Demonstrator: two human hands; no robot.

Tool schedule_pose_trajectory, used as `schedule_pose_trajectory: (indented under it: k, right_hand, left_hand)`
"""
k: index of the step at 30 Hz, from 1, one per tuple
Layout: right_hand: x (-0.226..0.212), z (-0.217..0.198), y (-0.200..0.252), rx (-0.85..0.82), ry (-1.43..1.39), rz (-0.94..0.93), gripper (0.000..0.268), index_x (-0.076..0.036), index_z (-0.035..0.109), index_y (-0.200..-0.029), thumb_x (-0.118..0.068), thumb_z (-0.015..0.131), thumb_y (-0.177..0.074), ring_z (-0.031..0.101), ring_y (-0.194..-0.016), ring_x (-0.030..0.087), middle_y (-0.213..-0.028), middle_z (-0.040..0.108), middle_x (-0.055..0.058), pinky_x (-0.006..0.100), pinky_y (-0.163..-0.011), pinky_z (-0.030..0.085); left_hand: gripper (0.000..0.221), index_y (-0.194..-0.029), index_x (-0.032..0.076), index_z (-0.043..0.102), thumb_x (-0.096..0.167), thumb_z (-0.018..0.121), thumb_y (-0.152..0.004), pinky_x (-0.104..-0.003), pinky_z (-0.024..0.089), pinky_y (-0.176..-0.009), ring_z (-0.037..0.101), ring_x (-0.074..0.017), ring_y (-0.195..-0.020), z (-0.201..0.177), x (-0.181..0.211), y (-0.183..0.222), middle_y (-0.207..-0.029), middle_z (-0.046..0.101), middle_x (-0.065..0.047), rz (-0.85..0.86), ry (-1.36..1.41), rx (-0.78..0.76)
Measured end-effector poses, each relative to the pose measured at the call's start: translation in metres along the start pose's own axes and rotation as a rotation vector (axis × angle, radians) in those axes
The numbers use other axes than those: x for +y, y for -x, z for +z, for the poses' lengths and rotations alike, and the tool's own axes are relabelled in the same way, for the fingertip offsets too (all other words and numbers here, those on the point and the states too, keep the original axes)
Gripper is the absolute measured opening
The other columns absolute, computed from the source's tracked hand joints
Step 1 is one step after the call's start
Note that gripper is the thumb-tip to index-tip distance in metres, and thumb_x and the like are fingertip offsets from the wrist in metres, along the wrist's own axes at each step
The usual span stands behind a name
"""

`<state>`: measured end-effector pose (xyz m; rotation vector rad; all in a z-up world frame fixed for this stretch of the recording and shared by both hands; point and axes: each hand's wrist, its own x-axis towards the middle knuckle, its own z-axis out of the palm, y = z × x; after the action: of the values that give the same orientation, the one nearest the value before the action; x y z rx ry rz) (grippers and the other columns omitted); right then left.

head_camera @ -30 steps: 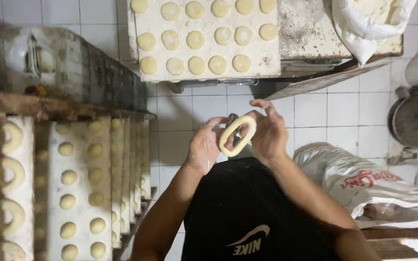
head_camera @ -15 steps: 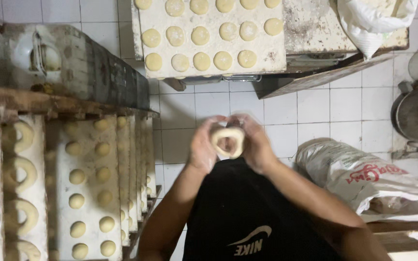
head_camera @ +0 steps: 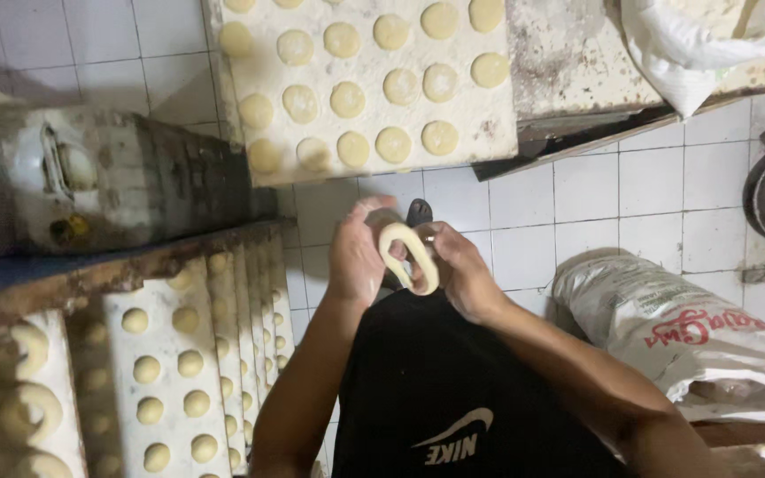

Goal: The person takes rounds of dough from a board, shapes them into rings by hand, and places the shaped rings onto wooden trays. The person then picks up a full tray of dough rings and slides it into a large wooden rack before beginning the process again with a new piece of dough.

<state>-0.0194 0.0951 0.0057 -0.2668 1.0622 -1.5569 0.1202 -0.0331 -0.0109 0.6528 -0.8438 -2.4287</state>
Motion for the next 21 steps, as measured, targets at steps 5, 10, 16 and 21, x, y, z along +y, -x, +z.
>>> schedule_pose_trajectory:
  k: [5,10,16,21]
  right_hand:
    - [-0.02,-0.018,-0.036,0.162,-0.17,-0.14,0.045,0.0,0.047,-0.132,-0.033,0.051,-0.101,0.067,-0.094,0.019,-0.111,0.066,0.01,0.036,-0.085,0.057]
    - [-0.046,-0.039,-0.057,0.046,-0.065,-0.102,0.048,-0.001,0.051,-0.134,-0.04,0.049,-0.106,0.066,-0.076,0.022,-0.087,0.064,0.013,0.039,-0.077,0.057]
    - [-0.041,-0.037,-0.063,0.039,-0.121,-0.117,0.05,0.0,0.052,-0.136,-0.044,0.047,-0.114,0.065,-0.083,0.023,-0.094,0.064,0.012,0.039,-0.08,0.053]
    - [-0.015,0.003,-0.049,0.206,-0.134,-0.027,0.049,-0.005,0.049,-0.131,-0.045,0.046,-0.103,0.065,-0.109,0.019,-0.12,0.066,0.007,0.037,-0.095,0.054]
  left_hand:
    - [0.051,-0.124,0.0,0.058,0.044,0.038,-0.108,-0.037,0.055,-0.074,0.064,-0.0214,-0.076,0.022,-0.006,-0.032,-0.088,0.065,-0.011,-0.145,-0.102,0.059]
    - [0.049,-0.123,0.003,0.056,0.045,0.037,-0.104,-0.034,0.058,-0.07,0.065,-0.0192,-0.084,0.036,0.007,-0.053,-0.107,0.067,-0.009,-0.048,-0.169,0.025]
    - [0.047,-0.126,-0.001,0.057,0.039,0.041,-0.107,-0.038,0.055,-0.07,0.065,-0.021,-0.087,0.01,0.009,-0.074,-0.103,0.068,-0.014,-0.066,-0.072,0.175]
    - [0.053,-0.133,0.0,0.059,0.045,0.039,-0.114,-0.041,0.056,-0.07,0.064,-0.0208,-0.073,-0.011,0.032,-0.078,-0.084,0.067,-0.009,-0.032,0.307,-0.404]
